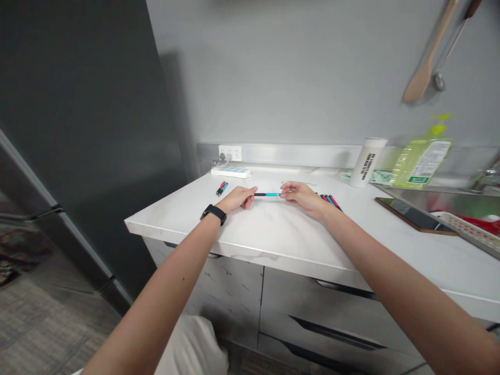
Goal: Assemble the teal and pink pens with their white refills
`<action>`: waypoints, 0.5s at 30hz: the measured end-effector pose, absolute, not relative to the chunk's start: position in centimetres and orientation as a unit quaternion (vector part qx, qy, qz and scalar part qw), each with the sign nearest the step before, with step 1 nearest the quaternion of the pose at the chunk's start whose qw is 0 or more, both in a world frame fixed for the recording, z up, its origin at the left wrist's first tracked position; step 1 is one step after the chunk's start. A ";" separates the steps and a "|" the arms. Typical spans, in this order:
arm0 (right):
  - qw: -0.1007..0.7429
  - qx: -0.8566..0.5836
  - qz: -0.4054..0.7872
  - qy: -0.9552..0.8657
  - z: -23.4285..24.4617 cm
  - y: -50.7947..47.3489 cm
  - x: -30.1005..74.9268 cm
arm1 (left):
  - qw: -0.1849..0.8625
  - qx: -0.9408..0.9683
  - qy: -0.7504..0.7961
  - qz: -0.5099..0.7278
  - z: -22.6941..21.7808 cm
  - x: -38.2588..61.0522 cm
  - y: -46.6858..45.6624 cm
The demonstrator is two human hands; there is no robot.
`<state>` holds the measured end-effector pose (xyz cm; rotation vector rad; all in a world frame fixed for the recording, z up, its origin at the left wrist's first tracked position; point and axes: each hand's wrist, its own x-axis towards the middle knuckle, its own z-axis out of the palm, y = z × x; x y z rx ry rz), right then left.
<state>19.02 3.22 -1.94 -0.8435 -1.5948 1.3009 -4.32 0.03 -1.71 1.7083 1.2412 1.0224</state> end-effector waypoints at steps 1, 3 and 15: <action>0.441 -0.334 0.529 -0.644 -2.0 3.3 19.1 | 0.390 0.669 0.488 0.403 -1.7 -4.3 0.0; 0.437 -0.322 0.536 -0.646 -2.1 3.4 19.1 | 0.397 0.666 0.480 0.410 -1.7 -4.4 0.0; 0.400 -0.365 0.584 -0.605 -1.7 2.5 18.6 | 0.383 0.690 0.430 0.439 -1.8 -4.5 -0.4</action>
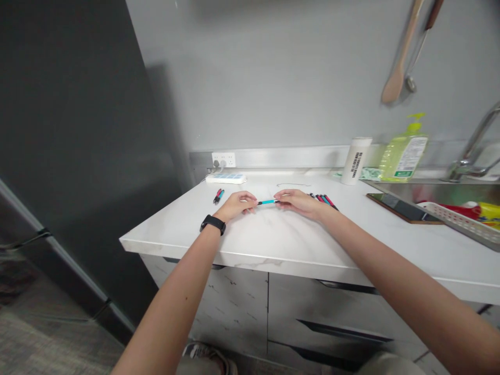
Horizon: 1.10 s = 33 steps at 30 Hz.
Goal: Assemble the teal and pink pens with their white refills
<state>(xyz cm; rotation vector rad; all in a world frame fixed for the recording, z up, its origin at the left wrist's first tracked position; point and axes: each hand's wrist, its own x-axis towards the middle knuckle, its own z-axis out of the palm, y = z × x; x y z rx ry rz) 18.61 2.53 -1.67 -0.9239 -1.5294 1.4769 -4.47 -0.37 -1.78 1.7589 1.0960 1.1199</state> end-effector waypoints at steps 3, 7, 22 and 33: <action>0.374 -0.373 0.583 -0.617 -1.7 2.4 18.6 | 0.385 0.681 0.439 0.442 -1.7 -4.4 -0.3; 0.376 -0.362 0.571 -0.634 -1.9 2.4 18.7 | 0.402 0.669 0.438 0.446 -1.8 -4.4 -0.1; 0.407 -0.365 0.567 -0.616 -1.7 2.5 19.0 | 0.404 0.715 0.416 0.390 -1.7 -4.1 -0.1; 0.447 -0.356 0.531 -0.625 -2.2 3.4 19.2 | 0.383 0.723 0.441 0.369 -1.9 -4.5 0.9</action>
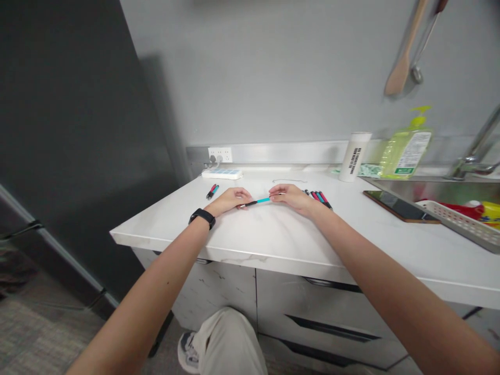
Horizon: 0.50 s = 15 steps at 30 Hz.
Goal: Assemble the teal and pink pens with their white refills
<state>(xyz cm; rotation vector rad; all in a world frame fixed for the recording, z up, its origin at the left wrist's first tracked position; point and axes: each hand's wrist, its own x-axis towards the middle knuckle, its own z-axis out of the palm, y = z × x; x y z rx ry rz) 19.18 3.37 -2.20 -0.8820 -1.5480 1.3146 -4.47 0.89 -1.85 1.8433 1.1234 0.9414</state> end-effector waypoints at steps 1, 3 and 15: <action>0.448 -0.361 0.528 -0.625 -2.2 3.4 19.2 | 0.382 0.728 0.430 0.372 -1.8 -4.5 0.9; 0.448 -0.369 0.524 -0.623 -2.1 3.4 19.2 | 0.371 0.742 0.420 0.368 -1.8 -4.5 0.8; 0.469 -0.360 0.529 -0.609 -2.2 3.8 19.5 | 0.416 0.700 0.426 0.395 -1.9 -4.2 0.7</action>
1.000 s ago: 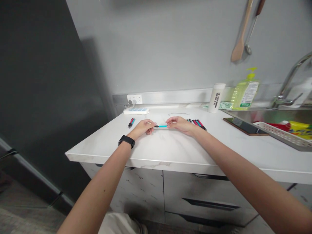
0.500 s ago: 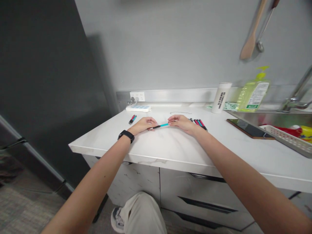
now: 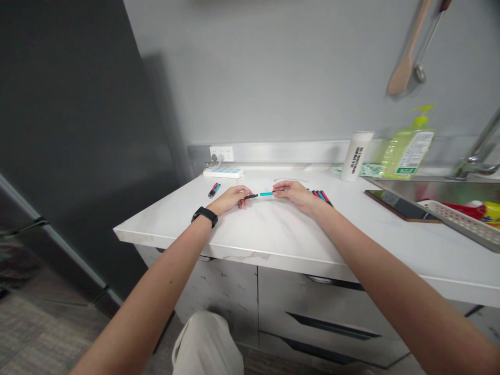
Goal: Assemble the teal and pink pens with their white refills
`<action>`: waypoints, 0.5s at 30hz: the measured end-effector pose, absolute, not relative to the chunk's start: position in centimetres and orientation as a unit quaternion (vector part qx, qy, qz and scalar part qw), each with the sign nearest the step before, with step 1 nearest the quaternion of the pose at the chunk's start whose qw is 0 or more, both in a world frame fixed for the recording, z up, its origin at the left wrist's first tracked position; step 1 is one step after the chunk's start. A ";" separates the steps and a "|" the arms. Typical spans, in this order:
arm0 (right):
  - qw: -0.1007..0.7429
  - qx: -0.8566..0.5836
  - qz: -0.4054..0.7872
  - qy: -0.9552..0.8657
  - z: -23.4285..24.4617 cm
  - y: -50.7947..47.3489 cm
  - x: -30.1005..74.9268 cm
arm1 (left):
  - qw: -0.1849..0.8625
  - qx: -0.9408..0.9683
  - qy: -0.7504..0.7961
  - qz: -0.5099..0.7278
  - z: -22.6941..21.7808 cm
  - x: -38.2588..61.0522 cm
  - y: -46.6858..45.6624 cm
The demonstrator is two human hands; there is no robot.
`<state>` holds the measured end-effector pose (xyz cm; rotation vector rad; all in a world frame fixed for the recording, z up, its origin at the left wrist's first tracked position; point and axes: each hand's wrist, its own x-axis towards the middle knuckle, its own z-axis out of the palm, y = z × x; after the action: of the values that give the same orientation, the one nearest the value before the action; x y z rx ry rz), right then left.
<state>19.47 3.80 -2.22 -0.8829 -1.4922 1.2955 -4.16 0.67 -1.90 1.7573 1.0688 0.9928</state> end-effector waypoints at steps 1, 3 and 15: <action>0.478 -0.360 0.535 -0.597 -2.1 3.7 19.5 | 0.415 0.692 0.432 0.402 -1.9 -4.2 0.6; 0.488 -0.364 0.544 -0.577 -1.9 3.5 19.4 | 0.410 0.680 0.446 0.414 -2.0 -4.2 0.4; 0.559 -0.379 0.572 -0.465 -2.0 4.1 19.4 | 0.344 0.698 0.483 0.402 -2.0 -4.0 0.1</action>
<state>19.39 4.12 -2.05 -0.8936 -1.0967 1.3480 -4.03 0.13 -1.95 1.8129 1.2558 1.0431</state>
